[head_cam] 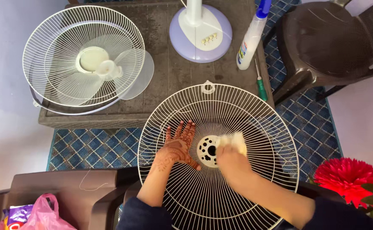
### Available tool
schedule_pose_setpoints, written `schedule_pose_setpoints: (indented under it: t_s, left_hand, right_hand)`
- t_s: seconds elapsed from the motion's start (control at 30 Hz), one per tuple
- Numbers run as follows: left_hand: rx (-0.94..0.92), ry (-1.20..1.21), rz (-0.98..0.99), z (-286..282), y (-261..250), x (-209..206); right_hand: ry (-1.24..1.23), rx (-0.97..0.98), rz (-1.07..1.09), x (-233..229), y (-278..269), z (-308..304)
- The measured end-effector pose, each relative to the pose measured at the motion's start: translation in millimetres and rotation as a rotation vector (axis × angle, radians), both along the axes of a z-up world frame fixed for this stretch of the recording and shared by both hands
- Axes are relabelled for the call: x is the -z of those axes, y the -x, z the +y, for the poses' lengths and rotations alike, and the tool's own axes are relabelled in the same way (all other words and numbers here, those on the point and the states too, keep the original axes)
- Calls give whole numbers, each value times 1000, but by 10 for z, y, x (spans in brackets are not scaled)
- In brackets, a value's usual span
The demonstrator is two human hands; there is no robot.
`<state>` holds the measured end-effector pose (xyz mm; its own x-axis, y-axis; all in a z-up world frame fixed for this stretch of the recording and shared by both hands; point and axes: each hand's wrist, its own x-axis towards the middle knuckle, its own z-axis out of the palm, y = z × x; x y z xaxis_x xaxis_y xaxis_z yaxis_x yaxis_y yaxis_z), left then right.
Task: The person cleans a disassembled electric fan using a cloth and spray cleaner. They wipe the fan base, motor housing, and both sides of the front grille, then wrap the power cord around the motor housing. The fan remains disassembled throughout the clip.
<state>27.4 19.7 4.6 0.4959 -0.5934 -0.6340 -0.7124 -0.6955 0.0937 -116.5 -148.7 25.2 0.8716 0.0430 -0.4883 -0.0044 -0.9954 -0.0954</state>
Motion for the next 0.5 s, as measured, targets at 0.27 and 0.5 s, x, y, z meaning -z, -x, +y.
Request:
schedule_pose_setpoints:
  t_s: [0.27, 0.5]
  left_hand:
    - [-2, 54, -17, 47, 0, 105]
    - [8, 66, -58, 11, 126, 91]
  right_hand:
    - [-597, 628, 115, -440, -376, 84]
    - [-497, -25, -428, -135, -58, -2]
